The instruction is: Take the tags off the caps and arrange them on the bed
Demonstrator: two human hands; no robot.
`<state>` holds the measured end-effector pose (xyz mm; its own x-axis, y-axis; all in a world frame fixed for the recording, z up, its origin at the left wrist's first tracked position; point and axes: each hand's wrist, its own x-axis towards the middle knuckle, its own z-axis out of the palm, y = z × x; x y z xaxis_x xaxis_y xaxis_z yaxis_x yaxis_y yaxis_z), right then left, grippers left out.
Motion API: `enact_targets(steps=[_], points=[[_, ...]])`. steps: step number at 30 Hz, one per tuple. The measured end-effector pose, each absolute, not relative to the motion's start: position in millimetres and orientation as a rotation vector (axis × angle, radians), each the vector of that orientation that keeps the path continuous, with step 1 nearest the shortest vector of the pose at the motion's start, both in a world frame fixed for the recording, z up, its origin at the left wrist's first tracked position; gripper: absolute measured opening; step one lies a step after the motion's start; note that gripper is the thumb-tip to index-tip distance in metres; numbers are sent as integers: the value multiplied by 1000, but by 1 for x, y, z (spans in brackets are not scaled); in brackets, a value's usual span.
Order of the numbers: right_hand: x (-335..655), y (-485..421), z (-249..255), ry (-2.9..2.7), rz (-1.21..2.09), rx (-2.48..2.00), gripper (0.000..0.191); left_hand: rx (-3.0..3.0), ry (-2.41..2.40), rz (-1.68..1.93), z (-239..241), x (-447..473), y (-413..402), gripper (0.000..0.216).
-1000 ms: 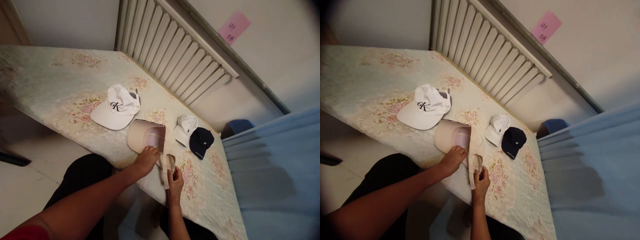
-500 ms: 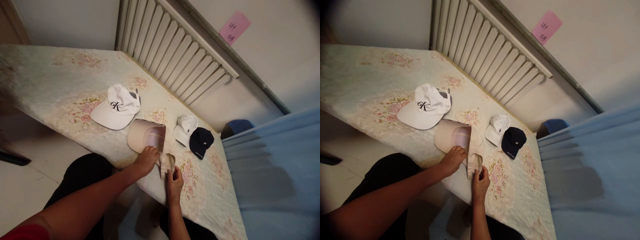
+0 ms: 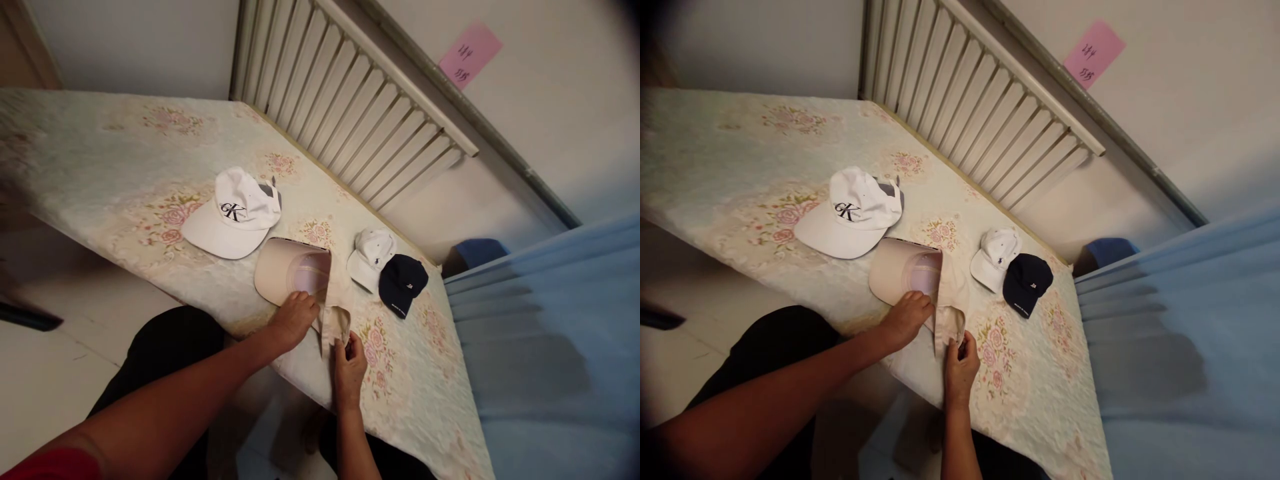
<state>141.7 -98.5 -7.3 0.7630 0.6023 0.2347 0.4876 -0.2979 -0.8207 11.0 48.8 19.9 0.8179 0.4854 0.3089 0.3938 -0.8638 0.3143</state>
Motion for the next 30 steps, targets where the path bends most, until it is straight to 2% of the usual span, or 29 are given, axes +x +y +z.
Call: enact_targets(steps=[30], points=[[143, -100, -10, -850, 152, -1959, 37, 2753, 652, 561, 24, 9, 46, 21]])
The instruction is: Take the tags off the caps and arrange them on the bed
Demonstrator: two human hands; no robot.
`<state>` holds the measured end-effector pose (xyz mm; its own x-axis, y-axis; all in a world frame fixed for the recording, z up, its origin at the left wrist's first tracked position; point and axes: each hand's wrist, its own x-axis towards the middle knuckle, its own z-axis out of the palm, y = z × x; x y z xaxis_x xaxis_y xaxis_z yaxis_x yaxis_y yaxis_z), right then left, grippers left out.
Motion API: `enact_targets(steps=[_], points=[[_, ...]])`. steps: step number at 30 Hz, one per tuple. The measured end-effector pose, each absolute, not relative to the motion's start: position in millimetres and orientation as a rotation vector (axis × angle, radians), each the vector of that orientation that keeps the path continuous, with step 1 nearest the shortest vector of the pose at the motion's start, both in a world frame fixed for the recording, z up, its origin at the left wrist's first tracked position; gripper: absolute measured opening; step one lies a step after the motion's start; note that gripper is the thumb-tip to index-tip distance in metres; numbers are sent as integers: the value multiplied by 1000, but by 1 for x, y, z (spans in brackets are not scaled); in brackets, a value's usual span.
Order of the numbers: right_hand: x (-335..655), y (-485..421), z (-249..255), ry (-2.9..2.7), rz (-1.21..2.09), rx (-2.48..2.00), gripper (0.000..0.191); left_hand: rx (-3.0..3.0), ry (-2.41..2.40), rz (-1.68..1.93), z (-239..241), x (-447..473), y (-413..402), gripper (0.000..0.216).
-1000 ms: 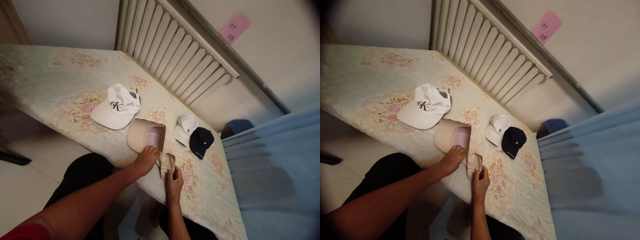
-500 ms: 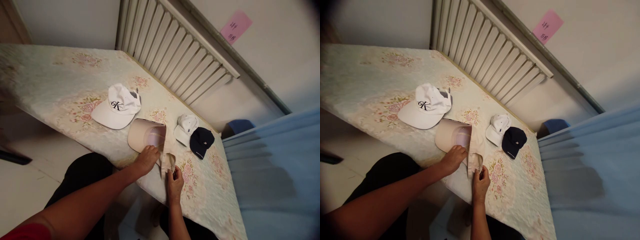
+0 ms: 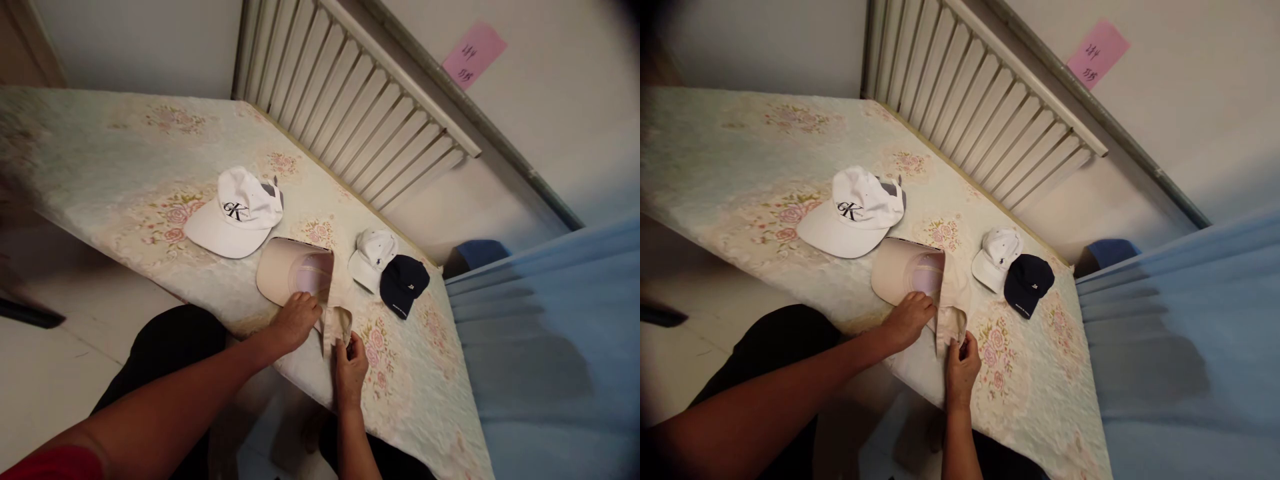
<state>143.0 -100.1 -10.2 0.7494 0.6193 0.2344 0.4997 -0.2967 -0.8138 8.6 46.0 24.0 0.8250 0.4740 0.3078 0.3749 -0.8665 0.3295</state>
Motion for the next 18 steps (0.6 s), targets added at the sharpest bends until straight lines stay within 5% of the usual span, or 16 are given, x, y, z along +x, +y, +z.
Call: enact_targets(steps=[18], points=[[142, -97, -6, -875, 108, -1961, 34, 2723, 608, 690, 5, 10, 34, 19]])
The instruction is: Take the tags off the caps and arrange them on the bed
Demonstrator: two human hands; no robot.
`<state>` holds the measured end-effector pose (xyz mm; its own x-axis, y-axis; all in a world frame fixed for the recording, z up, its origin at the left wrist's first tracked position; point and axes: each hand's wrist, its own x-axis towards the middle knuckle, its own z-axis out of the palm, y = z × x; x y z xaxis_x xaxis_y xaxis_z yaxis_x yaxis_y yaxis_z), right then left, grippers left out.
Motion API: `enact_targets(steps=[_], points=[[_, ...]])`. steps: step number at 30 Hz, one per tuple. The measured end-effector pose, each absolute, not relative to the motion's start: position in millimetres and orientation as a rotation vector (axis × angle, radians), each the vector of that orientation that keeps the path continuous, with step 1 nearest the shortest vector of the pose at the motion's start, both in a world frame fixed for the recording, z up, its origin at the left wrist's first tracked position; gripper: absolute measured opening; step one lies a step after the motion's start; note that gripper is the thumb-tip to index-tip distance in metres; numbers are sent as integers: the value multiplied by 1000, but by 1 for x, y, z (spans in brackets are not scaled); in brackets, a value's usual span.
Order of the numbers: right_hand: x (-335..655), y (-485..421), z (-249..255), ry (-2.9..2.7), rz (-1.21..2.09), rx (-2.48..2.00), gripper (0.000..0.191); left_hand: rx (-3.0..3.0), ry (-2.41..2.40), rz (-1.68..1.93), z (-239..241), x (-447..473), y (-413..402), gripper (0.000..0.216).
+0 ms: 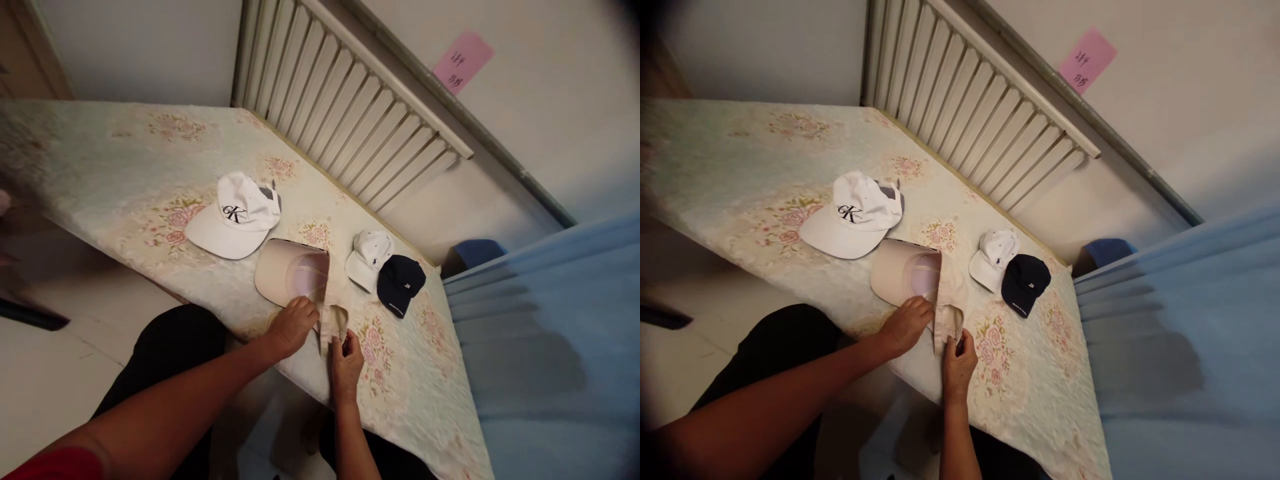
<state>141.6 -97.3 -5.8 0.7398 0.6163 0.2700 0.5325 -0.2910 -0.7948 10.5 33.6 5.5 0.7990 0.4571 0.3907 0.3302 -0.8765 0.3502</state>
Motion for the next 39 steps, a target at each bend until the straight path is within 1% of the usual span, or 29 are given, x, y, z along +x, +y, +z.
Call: enact_targets(steps=[6, 12, 18, 25, 29, 34, 39], points=[[142, -96, -8, -882, 102, -1942, 36, 2745, 567, 754, -1, 9, 28, 26], [145, -96, -14, -830, 58, -1957, 40, 2844, 559, 716, -6, 8, 24, 32], [146, -96, -17, -820, 83, -1957, 44, 2863, 556, 693, -8, 8, 17, 36], [146, -95, -16, -821, 74, -1940, 44, 2846, 517, 625, -7, 15, 6, 48], [146, -95, -15, -841, 84, -1947, 42, 2833, 490, 609, -12, 24, -3, 50], [145, -95, -14, -840, 80, -1972, 39, 2760, 494, 737, -12, 37, -15, 58], [145, -94, -14, -852, 53, -1971, 38, 2714, 507, 829, -9, 43, -18, 54]])
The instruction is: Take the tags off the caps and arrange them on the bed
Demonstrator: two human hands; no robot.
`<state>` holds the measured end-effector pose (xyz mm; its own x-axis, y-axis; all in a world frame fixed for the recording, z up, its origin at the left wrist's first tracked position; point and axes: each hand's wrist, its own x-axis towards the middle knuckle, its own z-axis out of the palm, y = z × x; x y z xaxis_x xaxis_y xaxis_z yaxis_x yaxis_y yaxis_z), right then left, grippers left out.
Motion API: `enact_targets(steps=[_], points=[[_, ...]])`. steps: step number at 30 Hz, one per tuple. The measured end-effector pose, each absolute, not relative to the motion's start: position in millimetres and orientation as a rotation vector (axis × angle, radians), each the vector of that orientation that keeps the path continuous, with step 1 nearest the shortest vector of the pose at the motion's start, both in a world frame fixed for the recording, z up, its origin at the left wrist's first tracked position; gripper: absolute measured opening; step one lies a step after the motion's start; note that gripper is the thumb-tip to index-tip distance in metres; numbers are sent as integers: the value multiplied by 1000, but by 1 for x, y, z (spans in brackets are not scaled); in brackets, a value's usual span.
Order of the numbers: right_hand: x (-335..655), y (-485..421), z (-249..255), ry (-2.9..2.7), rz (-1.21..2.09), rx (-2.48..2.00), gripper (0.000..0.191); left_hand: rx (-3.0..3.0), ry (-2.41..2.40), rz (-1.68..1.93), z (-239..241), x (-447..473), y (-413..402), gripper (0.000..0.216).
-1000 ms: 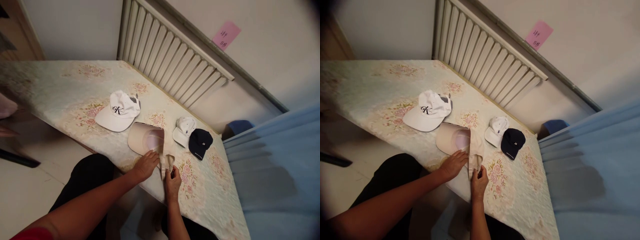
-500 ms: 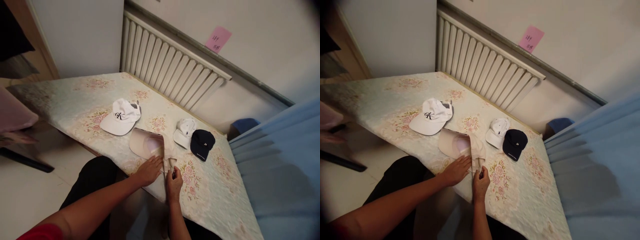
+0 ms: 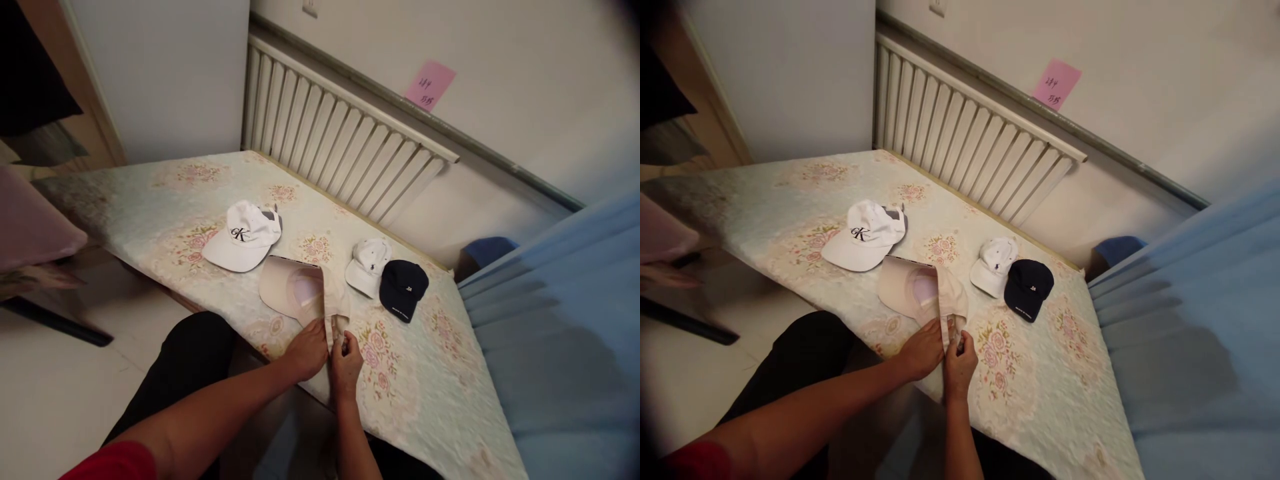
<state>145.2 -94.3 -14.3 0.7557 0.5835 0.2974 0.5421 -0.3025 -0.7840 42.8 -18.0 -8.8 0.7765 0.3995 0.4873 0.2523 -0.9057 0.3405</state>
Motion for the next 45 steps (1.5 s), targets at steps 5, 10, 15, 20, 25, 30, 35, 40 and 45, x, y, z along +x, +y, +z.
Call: enact_targets(steps=[5, 10, 15, 20, 25, 30, 35, 40, 45], points=[[146, -94, -15, -862, 53, -1973, 38, 2687, 538, 814, -9, 45, -18, 50], [147, -93, -16, -860, 70, -1967, 39, 2656, 515, 794, -7, 45, -18, 52], [148, -95, -16, -866, 114, -1937, 43, 2624, 501, 814, -5, 42, -17, 50], [150, -97, -18, -883, 183, -1878, 46, 2608, 488, 830, -4, 42, -17, 46], [149, -97, -17, -922, 154, -1908, 49, 2599, 505, 844, -3, 41, -18, 45], [146, -95, -14, -918, 113, -1942, 48, 2626, 490, 843, -3, 40, -18, 47], [146, -94, -15, -912, 109, -1963, 49, 2601, 493, 834, -3, 39, -18, 47], [146, -95, -16, -932, 85, -1965, 46, 2544, 484, 852, -1, 37, -18, 41], [147, -95, -17, -947, 60, -1954, 41, 2505, 471, 847, 2, 35, -17, 37]])
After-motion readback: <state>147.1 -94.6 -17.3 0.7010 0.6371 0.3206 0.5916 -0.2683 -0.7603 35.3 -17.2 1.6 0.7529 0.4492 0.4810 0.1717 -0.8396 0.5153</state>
